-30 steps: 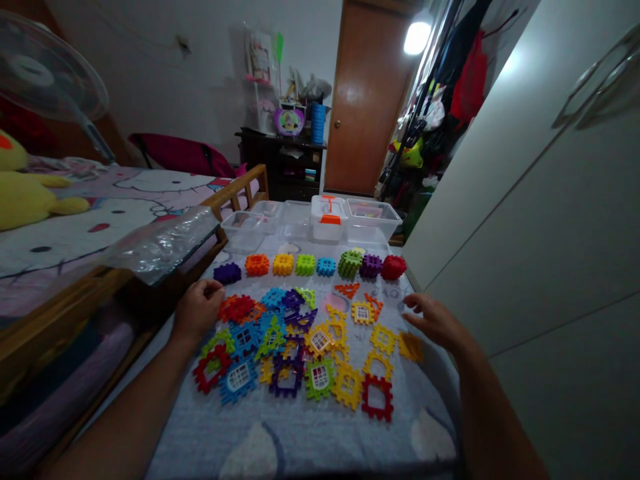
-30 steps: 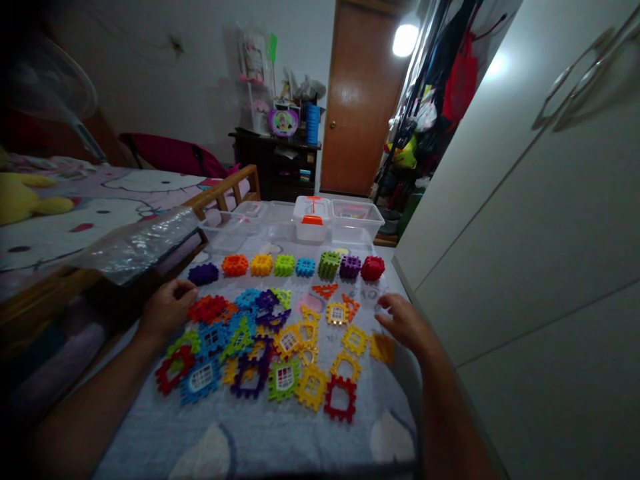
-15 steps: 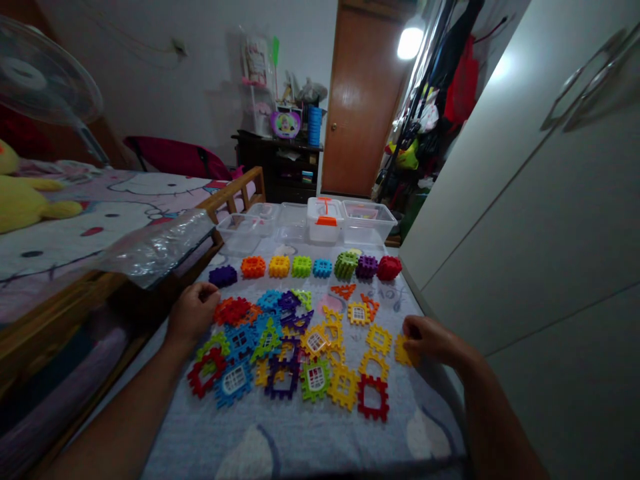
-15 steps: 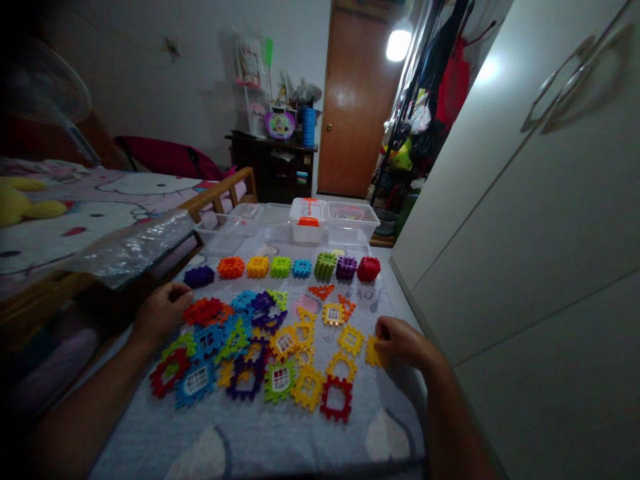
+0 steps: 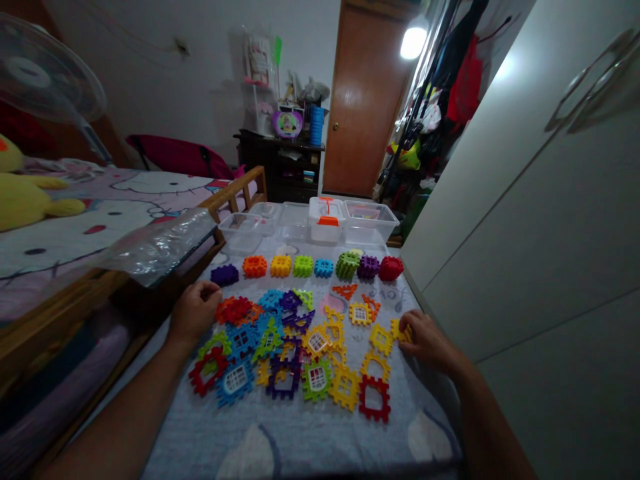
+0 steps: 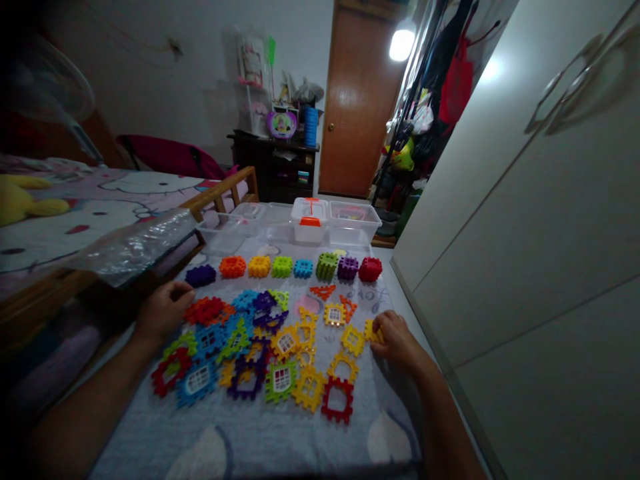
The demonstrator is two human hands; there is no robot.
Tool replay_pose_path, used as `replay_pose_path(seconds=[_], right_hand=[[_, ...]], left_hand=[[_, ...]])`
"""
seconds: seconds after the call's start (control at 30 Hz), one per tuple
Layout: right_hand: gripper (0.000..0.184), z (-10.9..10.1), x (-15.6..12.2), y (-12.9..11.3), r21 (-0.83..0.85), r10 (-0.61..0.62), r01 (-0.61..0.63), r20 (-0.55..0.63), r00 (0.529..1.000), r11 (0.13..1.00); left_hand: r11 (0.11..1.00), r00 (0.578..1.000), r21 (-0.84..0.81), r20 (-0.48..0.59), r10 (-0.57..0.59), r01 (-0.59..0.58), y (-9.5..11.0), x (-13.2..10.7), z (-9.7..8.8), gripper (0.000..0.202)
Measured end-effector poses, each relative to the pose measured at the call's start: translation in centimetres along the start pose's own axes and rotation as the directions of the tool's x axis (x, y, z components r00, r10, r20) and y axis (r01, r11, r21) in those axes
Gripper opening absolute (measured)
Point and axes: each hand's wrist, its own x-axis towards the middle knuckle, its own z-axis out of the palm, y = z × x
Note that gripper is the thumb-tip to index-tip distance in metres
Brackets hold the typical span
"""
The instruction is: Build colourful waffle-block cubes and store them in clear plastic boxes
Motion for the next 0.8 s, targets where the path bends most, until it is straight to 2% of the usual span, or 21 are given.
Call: replay_pose_path(seconds=[0.1, 0.33, 0.5, 0.67, 0.8], right_hand=[[0.023, -0.4, -0.6, 0.2, 0.017, 0.02, -0.021, 0.068, 0.997, 1.0], [0.037, 0.2, 0.2, 0.1, -0.033, 0.056, -0.055, 0.036, 0.998, 0.998], [0.039, 0.4, 0.3, -1.3, -0.106, 0.048, -0.054, -0.057, 0.997, 0.993], [0.028, 0.8, 0.0, -4.5, -0.161, 0.014, -0.006, 0.051, 0.999, 0.987], [0.021, 1.0, 0.1, -5.3, -0.111, 0.015, -0.011, 0.029, 0.999, 0.994]], left_hand=[[1.0, 1.0, 0.0, -0.007, 0.008, -0.008, 0.1, 0.0, 0.0, 0.023], [1.0, 1.0, 0.008, -0.009, 0.011, -0.011, 0.0, -0.1, 0.0, 0.021], [1.0, 1.0, 0.011, 0.005, 0.009, -0.009, -0.1, 0.0, 0.0, 0.022], [1.0, 1.0, 0.009, -0.001, 0.014, -0.014, -0.2, 0.1, 0.1, 0.024], [1.0, 1.0, -0.003, -0.009, 0.02, -0.02, -0.2, 0.1, 0.1, 0.023]])
